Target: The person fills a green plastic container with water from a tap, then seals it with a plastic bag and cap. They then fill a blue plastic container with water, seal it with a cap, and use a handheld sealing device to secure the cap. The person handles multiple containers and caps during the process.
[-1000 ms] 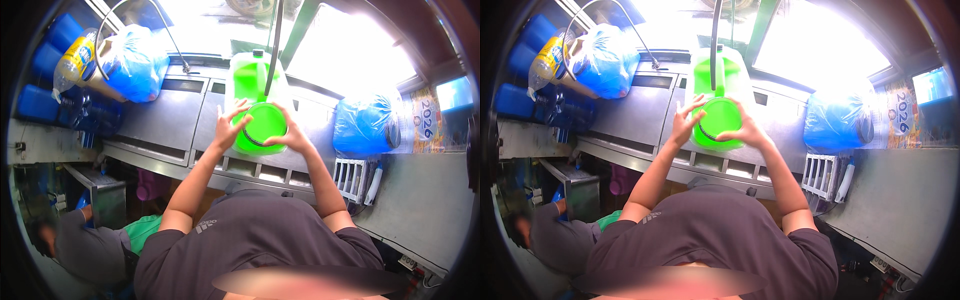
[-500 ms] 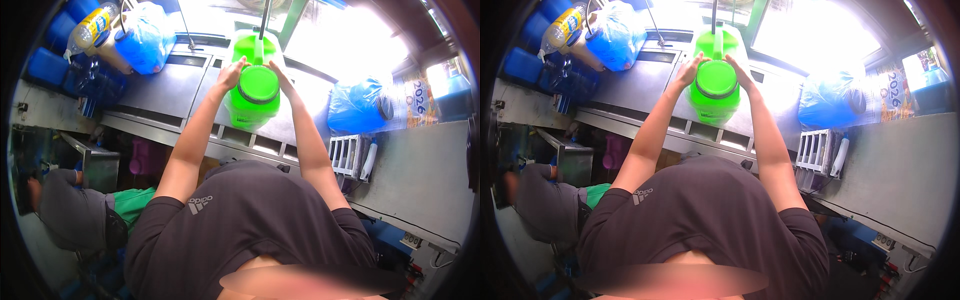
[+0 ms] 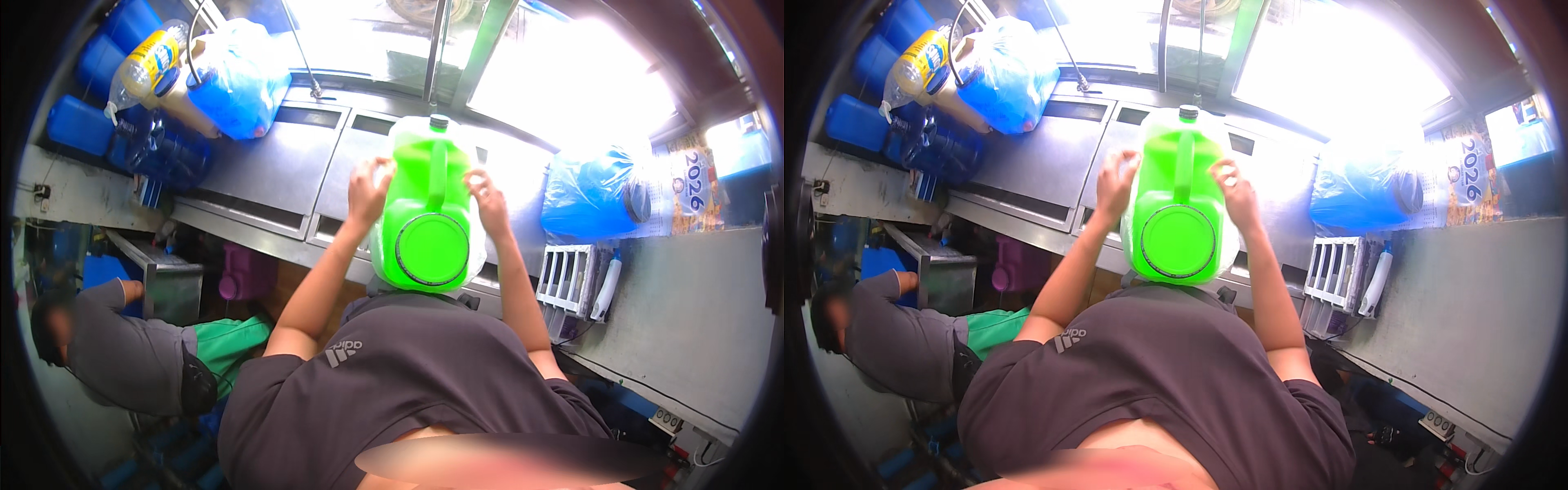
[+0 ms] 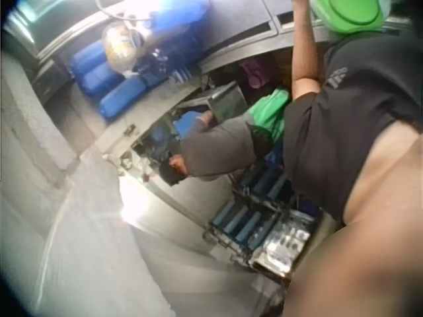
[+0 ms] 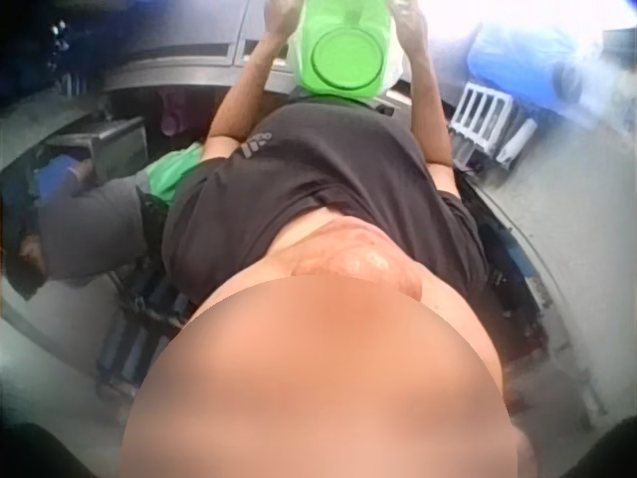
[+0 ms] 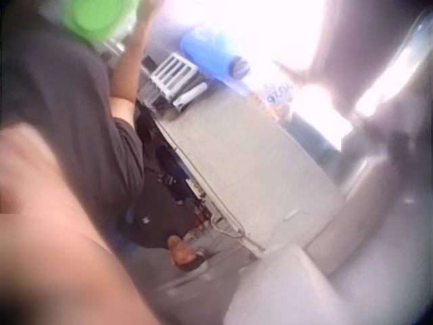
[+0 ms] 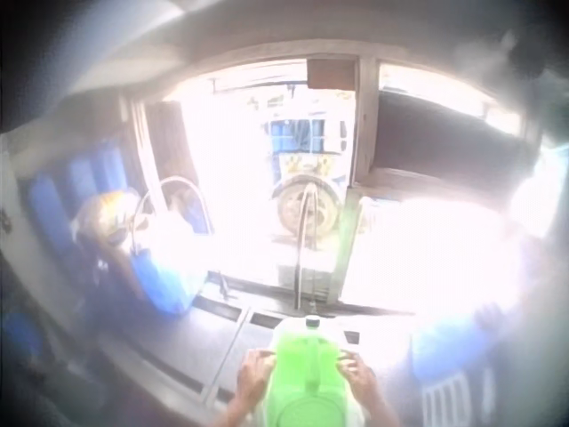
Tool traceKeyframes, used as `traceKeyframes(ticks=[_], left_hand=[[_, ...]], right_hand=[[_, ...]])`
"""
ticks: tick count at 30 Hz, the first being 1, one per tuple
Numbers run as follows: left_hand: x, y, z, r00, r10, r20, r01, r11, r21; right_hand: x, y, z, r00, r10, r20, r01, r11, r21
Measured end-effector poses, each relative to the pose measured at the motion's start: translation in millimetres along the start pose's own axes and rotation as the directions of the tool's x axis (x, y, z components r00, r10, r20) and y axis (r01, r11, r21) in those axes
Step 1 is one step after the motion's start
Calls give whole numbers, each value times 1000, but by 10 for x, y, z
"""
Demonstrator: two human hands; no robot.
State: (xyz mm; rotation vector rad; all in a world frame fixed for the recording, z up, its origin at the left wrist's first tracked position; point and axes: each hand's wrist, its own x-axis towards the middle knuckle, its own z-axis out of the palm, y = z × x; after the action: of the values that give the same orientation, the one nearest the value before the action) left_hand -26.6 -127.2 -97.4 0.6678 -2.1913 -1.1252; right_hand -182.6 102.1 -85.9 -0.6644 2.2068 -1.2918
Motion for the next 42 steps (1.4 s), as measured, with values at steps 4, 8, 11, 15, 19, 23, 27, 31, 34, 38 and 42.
traceKeyframes(ticks=[4, 8, 11, 15, 19, 23, 27, 31, 34, 38, 42], left_hand=[[799, -320, 161, 875, -419, 243, 438, 899, -26], [1203, -283, -131, 610, -510, 607, 643, 766, -2], [1355, -288, -224, 688, -421, 591, 478, 876, 66], [1473, -348, 7, 802, -295, 519, 297, 951, 83], [1420, -32, 315, 971, -204, 126, 171, 958, 232], [1358, 389, 128, 973, 230, -19, -225, 964, 142], [784, 358, -407, 811, 574, 113, -582, 773, 253], [-214, 27, -722, 777, 594, 208, -629, 744, 225], [-680, -253, -699, 824, 530, 201, -567, 767, 302], [-1073, -566, -690, 861, 508, 15, -498, 837, 226], [-1007, -655, -645, 832, 549, 87, -549, 788, 279]], right_hand=[[728, 273, -79, 966, 108, -237, -125, 990, -61], [1085, 374, -370, 930, 360, 77, -368, 908, 200], [1211, 298, -641, 957, 257, 134, -280, 940, 197], [1432, -21, -741, 871, 323, 371, -227, 933, -279], [1313, -301, -320, 996, -46, 78, 75, 900, -429], [992, -424, -178, 856, -507, -102, 412, 788, -457], [298, -118, -489, 773, -628, -91, 427, 620, -659], [-526, 529, -383, 759, -642, -106, 403, 591, -699], [-867, 953, -215, 781, -614, -116, 381, 615, -691], [-1205, 1241, -138, 779, -586, -225, 369, 718, -590], [-1166, 1230, 4, 801, -479, -358, 271, 824, -497]])
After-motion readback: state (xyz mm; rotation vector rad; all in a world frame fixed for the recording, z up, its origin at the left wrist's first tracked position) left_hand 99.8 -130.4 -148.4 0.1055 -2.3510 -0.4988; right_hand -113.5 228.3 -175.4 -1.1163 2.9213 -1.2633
